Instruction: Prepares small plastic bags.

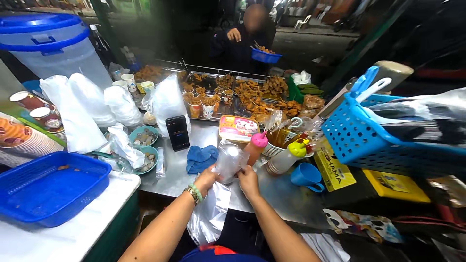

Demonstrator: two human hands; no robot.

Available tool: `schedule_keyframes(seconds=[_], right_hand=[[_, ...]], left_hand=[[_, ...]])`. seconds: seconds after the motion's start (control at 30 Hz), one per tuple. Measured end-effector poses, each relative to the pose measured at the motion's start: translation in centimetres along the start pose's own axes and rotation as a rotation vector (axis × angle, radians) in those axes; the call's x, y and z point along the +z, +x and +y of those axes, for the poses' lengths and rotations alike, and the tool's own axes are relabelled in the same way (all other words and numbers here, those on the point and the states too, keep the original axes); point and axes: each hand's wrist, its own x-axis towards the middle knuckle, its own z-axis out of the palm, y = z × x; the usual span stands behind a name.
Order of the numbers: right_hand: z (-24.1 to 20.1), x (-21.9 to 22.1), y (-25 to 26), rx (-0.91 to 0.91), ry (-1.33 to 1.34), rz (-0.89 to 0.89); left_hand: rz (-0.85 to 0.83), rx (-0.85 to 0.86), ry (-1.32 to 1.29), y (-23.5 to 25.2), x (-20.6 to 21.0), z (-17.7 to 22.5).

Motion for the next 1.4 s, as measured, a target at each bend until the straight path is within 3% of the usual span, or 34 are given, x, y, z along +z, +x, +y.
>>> schedule_keyframes(seconds=[0.1,0.13,0.23,0.3,0.4,0.5,0.8,0.93,1.03,1.13,1.27,1.4], right_hand=[[1.6,0.4,-2.3,-0.288,0.066,0.256],[1.9,0.6,-3.2,-0.420,0.049,0.268],[2.1,2.9,-5.4,-0.687,-0.011,0.047],[0.8,4.9,-5.9,-0.638,-0.157,-0.205],[-2.2,7.8,-4.2,-0.348,-0.460,-0.499],[-3.6,10.6,-1.8,-0.204,-0.635,-0.513],[-5.4,11.5,-1.2,-0.196,-0.692,-0.520],[-6.6,8.3,-2.3,-0.174,-0.539,-0.578],[-6.8,5.2,-4.2,-0.436,-0.019,-0.361],[-7.3,3.2,-4.7,-0.524,0.358,-0.472],[-7.2,2.4,-4.3,-0.540,0.327,-0.423],[-7.2,2.2,-4.7,-0.521,0.277,-0.493]], left_hand=[[0.138,0.081,-0.039,-0.1,-1.6,-0.4],[0.182,0.123,-0.047,-0.3,-2.6,-0.4],[0.331,0.239,-0.103,-1.8,-5.2,-0.4],[0.366,0.296,-0.137,-3.4,-6.4,-0.3],[0.346,0.400,-0.131,-5.8,-7.4,-0.9],[0.314,0.487,-0.084,-8.2,-8.1,-1.6],[0.322,0.485,-0.094,-9.4,-8.8,-2.6],[0.259,0.522,-0.059,-9.4,-8.0,-2.1],[0.171,0.572,0.036,-9.3,-7.8,-2.1],[0.114,0.611,0.051,-9.4,-6.9,-1.8],[0.168,0.695,0.009,-9.2,-6.1,-1.8],[0.167,0.661,-0.035,-9.6,-5.8,-1.7]])
